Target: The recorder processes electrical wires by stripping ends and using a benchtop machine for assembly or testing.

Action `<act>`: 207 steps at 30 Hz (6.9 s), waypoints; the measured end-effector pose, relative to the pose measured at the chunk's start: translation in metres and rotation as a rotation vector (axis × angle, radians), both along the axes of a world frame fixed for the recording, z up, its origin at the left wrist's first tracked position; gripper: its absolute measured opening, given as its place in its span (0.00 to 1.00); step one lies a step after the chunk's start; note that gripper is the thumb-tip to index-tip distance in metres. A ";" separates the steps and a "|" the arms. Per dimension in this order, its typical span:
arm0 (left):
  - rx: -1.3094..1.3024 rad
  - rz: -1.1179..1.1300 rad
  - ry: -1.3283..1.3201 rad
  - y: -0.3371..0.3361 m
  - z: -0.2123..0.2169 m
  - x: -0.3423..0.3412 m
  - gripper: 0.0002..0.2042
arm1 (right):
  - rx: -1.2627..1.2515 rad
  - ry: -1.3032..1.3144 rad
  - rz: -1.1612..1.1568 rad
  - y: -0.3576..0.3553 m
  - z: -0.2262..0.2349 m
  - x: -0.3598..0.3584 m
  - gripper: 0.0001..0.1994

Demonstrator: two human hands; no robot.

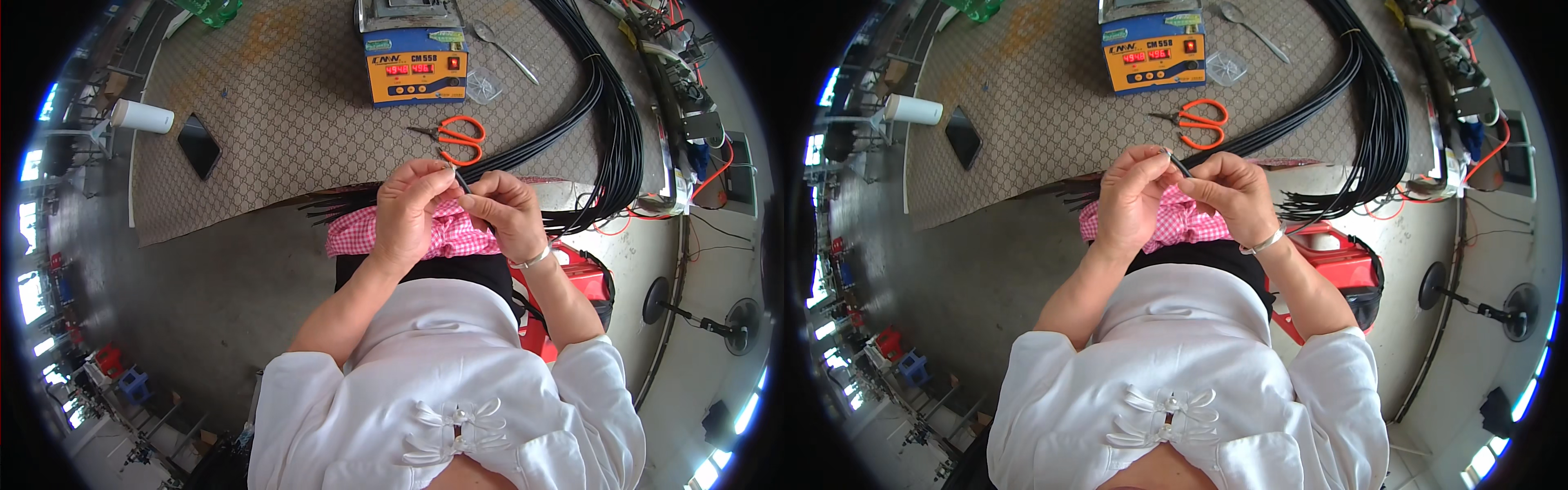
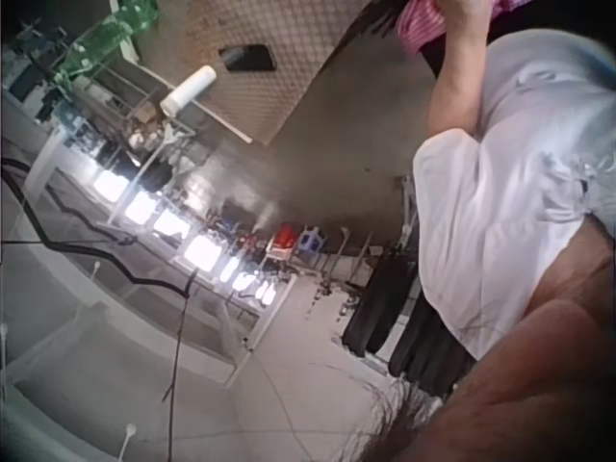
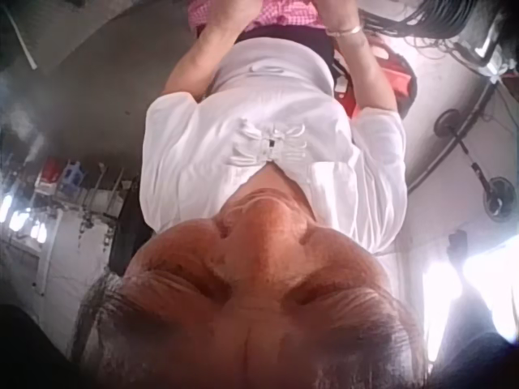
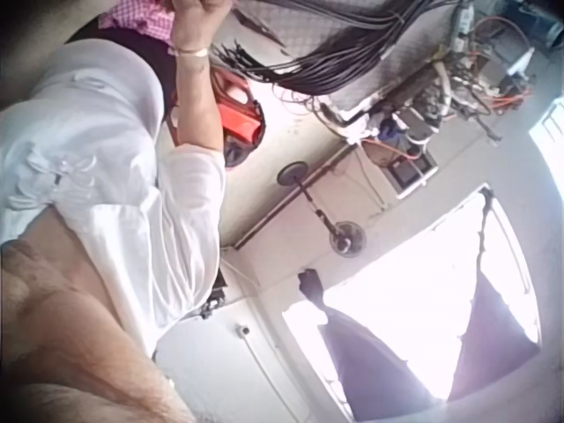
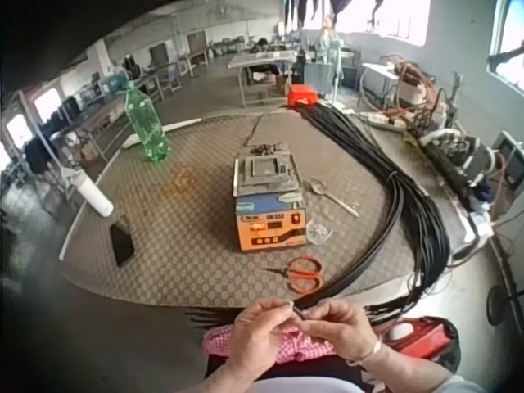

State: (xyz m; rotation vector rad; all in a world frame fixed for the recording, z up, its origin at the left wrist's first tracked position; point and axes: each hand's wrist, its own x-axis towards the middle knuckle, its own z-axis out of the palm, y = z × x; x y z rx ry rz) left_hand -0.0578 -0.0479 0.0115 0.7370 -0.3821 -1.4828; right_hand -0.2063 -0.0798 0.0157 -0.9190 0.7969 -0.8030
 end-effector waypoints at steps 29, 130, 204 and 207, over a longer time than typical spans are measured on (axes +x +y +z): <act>0.147 -0.181 0.233 -0.001 -0.006 0.003 0.10 | 0.167 -0.113 0.017 -0.001 -0.010 -0.003 0.04; 0.219 -0.096 0.478 0.005 -0.014 -0.009 0.05 | -0.246 0.051 -0.216 0.013 -0.027 0.014 0.02; 0.206 -0.049 0.378 -0.006 -0.001 -0.007 0.10 | -0.004 -0.033 -0.152 -0.002 -0.016 0.003 0.03; 0.223 -0.065 0.375 -0.008 0.002 -0.007 0.11 | 0.003 -0.049 -0.145 -0.007 -0.015 -0.001 0.03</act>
